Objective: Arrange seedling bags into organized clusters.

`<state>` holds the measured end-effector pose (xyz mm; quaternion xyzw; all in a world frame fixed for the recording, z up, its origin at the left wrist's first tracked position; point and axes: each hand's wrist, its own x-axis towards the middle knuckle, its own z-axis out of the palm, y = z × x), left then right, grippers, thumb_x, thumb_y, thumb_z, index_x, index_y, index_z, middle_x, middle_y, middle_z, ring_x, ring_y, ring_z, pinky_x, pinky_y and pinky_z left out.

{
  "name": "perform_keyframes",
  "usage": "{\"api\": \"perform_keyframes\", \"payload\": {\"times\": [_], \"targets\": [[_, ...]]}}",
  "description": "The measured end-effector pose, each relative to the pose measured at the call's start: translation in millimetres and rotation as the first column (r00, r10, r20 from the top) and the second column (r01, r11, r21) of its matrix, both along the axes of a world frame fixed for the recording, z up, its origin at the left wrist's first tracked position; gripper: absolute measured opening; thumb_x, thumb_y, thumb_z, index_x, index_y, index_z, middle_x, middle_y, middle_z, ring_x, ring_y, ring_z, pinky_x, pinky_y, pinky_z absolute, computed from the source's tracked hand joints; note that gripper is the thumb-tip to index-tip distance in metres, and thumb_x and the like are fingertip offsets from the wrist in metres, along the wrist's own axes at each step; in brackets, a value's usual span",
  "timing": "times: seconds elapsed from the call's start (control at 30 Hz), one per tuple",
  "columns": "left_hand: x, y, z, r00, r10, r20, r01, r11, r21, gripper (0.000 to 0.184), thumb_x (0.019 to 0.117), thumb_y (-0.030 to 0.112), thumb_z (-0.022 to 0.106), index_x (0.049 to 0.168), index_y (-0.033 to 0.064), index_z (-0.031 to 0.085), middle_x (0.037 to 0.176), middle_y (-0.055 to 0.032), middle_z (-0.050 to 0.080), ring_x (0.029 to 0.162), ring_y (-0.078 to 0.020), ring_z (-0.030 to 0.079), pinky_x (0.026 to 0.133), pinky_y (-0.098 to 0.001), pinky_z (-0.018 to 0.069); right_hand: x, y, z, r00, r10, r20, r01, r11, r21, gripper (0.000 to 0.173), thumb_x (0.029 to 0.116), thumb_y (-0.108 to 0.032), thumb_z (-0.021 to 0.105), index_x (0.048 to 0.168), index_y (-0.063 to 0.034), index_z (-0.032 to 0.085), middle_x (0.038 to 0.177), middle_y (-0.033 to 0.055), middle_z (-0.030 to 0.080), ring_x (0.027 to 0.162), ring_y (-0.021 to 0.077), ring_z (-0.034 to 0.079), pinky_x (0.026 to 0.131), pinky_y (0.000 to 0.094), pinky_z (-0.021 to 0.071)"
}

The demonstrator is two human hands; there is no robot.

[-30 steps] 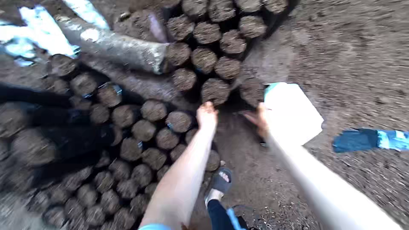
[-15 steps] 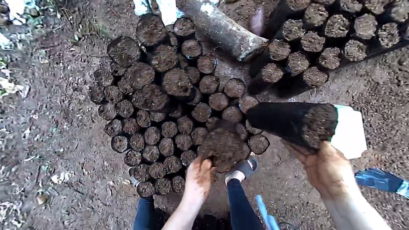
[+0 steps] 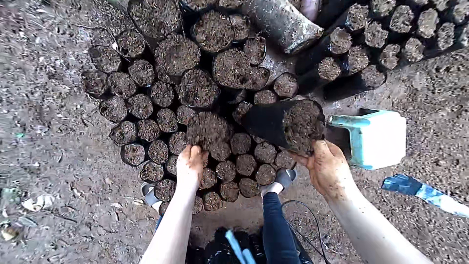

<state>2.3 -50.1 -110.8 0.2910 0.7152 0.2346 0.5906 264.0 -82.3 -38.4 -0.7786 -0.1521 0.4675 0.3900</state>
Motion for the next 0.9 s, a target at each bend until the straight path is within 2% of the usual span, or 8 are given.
{"api": "perform_keyframes", "payload": {"times": [0.1,0.27,0.37,0.47,0.57,0.73,0.8,0.9], "targets": [[2.9,11.4,-30.1,1.000,-0.011,-0.015,0.010,0.998,-0.054,0.036,0.1124,0.019,0.039,0.125,-0.0076,0.059,0.116,-0.0209,0.068,0.101,-0.0198,0.074,0.091,-0.0355,0.0605,-12.3,8.1,-8.0,1.000,-0.015,-0.027,0.015,1.000,0.019,0.029,0.1104,-0.014,0.029,0.118,-0.0007,0.054,0.101,0.0089,0.070,0.088,0.0192,0.075,0.081,0.0380,0.0656],[1.9,11.7,-27.2,1.000,-0.014,-0.011,0.013,0.997,-0.078,0.033,0.1125,0.018,0.040,0.123,-0.0063,0.059,0.111,-0.0181,0.068,0.097,-0.0156,0.073,0.090,-0.0322,0.0599,-37.6,27.5,-12.2,0.997,-0.022,-0.077,0.024,0.999,0.030,0.029,0.1121,-0.016,0.029,0.118,-0.0016,0.054,0.100,0.0092,0.070,0.088,0.0195,0.075,0.081,0.0374,0.0656],[1.7,14.0,-28.1,0.997,-0.052,-0.050,0.047,0.994,-0.100,0.033,0.1128,0.020,0.040,0.120,-0.0048,0.061,0.107,-0.0157,0.069,0.095,-0.0141,0.072,0.090,-0.0317,0.0597,-56.2,44.3,-32.6,0.988,0.014,-0.154,-0.015,1.000,-0.006,0.035,0.1133,-0.021,0.030,0.131,0.0018,0.049,0.111,0.0135,0.068,0.093,0.0203,0.074,0.084,0.0362,0.0635],[0.6,17.7,-26.4,0.994,-0.086,-0.061,0.077,0.987,-0.142,0.038,0.1133,0.026,0.039,0.120,-0.0026,0.063,0.106,-0.0136,0.068,0.095,-0.0130,0.071,0.090,-0.0313,0.0577,-73.3,55.7,-71.6,0.978,0.109,-0.176,-0.136,0.979,-0.149,0.044,0.1139,-0.029,0.031,0.140,0.0025,0.047,0.123,0.0189,0.065,0.103,0.0235,0.071,0.090,0.0376,0.0595],[-5.4,22.0,-20.2,0.993,-0.120,-0.012,0.116,0.977,-0.179,0.047,0.1128,0.035,0.040,0.134,-0.0027,0.059,0.120,-0.0192,0.067,0.106,-0.0190,0.070,0.096,-0.0354,0.0559,-78.5,61.0,-78.5,0.962,0.214,-0.173,-0.253,0.935,-0.251,0.049,0.1138,-0.033,0.030,0.146,0.0012,0.043,0.128,0.0222,0.063,0.111,0.0275,0.069,0.094,0.0419,0.0572],[-11.5,27.3,-3.2,0.968,-0.250,0.031,0.250,0.943,-0.220,0.059,0.1109,0.044,0.041,0.150,0.0005,0.045,0.135,-0.0216,0.063,0.121,-0.0250,0.066,0.105,-0.0405,0.0520,-63.9,64.8,-43.2,0.924,0.261,-0.278,-0.340,0.896,-0.286,0.062,0.1111,-0.048,0.034,0.159,-0.0081,0.028,0.149,0.0226,0.050,0.123,0.0315,0.064,0.100,0.0438,0.0551],[-13.3,26.9,2.3,0.965,-0.260,0.013,0.256,0.937,-0.237,0.062,0.1106,0.046,0.041,0.154,0.0013,0.040,0.140,-0.0224,0.061,0.123,-0.0275,0.066,0.105,-0.0426,0.0534,-55.8,65.6,-30.9,0.913,0.265,-0.310,-0.355,0.891,-0.283,0.062,0.1111,-0.048,0.033,0.158,-0.0083,0.030,0.151,0.0215,0.048,0.125,0.0316,0.062,0.101,0.0445,0.0535],[-15.0,22.6,6.0,0.973,-0.231,0.006,0.226,0.948,-0.223,0.063,0.1109,0.044,0.042,0.156,0.0001,0.034,0.144,-0.0250,0.057,0.124,-0.0326,0.065,0.104,-0.0457,0.0536,-28.2,56.4,-28.2,0.925,0.284,-0.254,-0.348,0.902,-0.257,0.058,0.1116,-0.046,0.034,0.155,-0.0081,0.037,0.150,0.0198,0.051,0.124,0.0316,0.063,0.101,0.0468,0.0542]]}}
